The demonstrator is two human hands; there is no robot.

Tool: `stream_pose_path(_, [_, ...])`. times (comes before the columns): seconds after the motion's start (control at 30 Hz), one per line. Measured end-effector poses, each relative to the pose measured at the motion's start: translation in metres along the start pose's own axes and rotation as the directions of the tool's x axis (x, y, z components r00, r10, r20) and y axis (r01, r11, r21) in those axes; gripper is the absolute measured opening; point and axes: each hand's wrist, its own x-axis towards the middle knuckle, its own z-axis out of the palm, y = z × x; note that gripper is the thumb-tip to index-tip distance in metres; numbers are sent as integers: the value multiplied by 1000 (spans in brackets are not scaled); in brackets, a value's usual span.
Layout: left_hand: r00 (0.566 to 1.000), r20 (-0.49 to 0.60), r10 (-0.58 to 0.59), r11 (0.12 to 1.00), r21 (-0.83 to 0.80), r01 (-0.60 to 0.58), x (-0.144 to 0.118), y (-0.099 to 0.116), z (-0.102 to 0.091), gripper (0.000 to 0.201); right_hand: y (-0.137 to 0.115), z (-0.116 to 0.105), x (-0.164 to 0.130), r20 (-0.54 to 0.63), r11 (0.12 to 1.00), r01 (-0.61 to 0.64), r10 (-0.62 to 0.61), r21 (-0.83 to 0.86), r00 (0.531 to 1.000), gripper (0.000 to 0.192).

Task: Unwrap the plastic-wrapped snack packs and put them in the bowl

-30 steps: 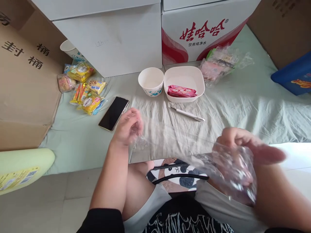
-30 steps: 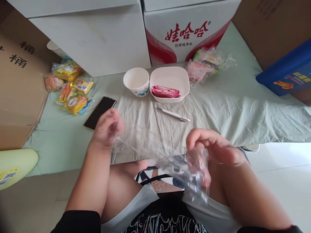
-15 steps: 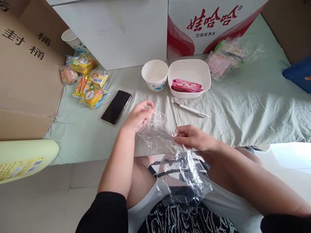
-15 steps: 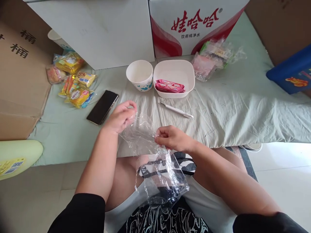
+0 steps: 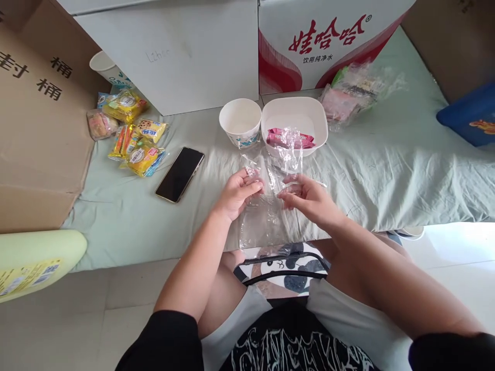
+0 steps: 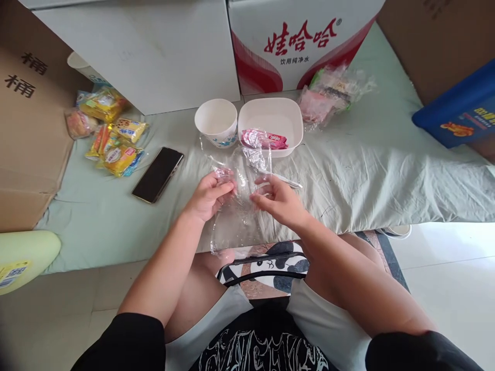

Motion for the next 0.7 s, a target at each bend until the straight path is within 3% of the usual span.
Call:
stream_pose_path(0.07, [990,-54,129,991,-36,-131,2,2,0,47,2,0,1,6,999,-3,3,-52,1000,32])
stream_pose_path(0.13, [986,-66,154,985,-67,-158,2,4,-2,49,3,-1,1,-2,996,16,-16,-92,1000,28])
stream_pose_path(0.23, [995,72,-63,998,4,63,0,5,-7,48,2,-1,-2,-23,986,37,-42,-160,999,23])
stream_pose_path(0.3, [960,175,-217,969,154,191,-1,3,-11,44,2,-1,-3,-34,971,62,-71,-232,997,19])
stream_pose_path(0.33, [953,190,-238,956,218,195,-1,2,-12,42,1,-1,-4,-44,962,82,-97,-259,994,17])
stream_pose_path(0.43, [984,149,-102,955,290,55,-3,0,-12,41,1,-2,-5,-76,953,158,-183,-257,980,16])
stream_pose_path(0.53, [988,148,37,965,252,-74,-6,0,-10,42,0,-5,-5,-108,929,294,-323,-224,940,12])
stream_pose_path(0.63, [977,191,91,970,205,-130,-9,3,-10,28,0,-9,-5,-142,878,424,-460,-221,877,17])
stream_pose_path(0.7, [974,202,103,965,219,-147,-10,5,-10,19,2,-11,-5,-172,871,437,-477,-224,862,19])
